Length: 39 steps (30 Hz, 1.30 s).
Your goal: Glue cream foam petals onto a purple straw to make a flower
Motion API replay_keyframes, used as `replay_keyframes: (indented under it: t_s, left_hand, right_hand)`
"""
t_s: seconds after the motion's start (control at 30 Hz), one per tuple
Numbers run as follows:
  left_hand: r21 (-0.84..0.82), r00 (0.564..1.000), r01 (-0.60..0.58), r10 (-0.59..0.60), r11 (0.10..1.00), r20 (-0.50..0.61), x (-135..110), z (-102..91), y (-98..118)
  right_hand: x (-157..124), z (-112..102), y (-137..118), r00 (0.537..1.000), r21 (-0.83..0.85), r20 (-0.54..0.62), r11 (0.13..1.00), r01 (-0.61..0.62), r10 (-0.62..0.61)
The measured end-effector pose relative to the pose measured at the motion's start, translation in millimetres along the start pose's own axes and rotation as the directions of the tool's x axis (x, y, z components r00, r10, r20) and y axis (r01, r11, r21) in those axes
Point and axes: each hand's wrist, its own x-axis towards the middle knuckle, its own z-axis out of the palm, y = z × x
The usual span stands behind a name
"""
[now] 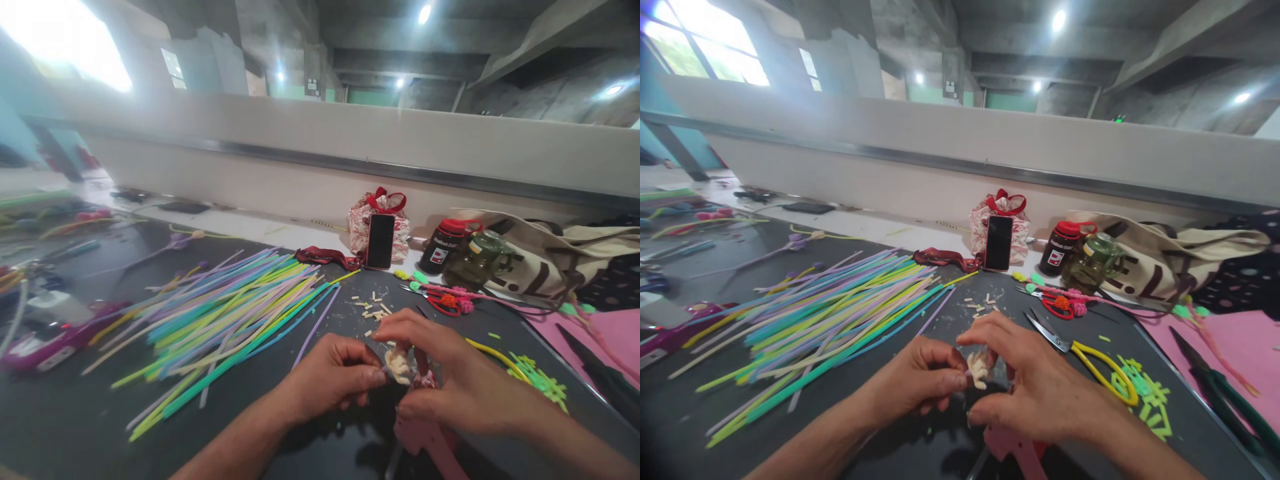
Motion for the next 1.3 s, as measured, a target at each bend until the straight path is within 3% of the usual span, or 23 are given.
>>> replay_keyframes:
  t_s: [0.4, 0.77, 1.0, 1.13, 1.3]
  left_hand:
    - [0.023, 0.999, -0.034, 0.033, 0.999, 0.038, 1.7, -0.9, -3.0]
    - [0.028, 1.0, 0.012, -0.011, 1.0, -0.022, 0.3, 0.6, -0.6]
    - [-0.03, 0.999, 0.027, -0.028, 0.999, -0.023, 1.0, -0.1, -2.5]
    - [-0.108, 0.999, 0.037, -0.039, 0.993, -0.011, 0.6, -0.4, -0.7]
    - [-0.212, 0.996, 0.056, -0.069, 0.976, -0.054, 3.0, -1.2, -1.9]
  right_hand:
    - [1.5, 4.4, 4.7, 0.996, 0.033, -0.036, 0.996, 0.077, -0.076]
    - [4.0, 4.5, 5.0, 0.992, 0.049, -0.063, 0.992, 0.115, -0.112]
    - [6.1, 4.9, 5.1, 0.99, 0.034, -0.074, 0.992, 0.124, -0.121]
    - [2.9, 2.9, 1.1, 0.998, -0.007, -0.033, 0.999, 0.051, -0.051]
    - [-3.9, 0.1, 7.2, 0.984, -0.091, -0.179, 0.996, 0.003, -0.02]
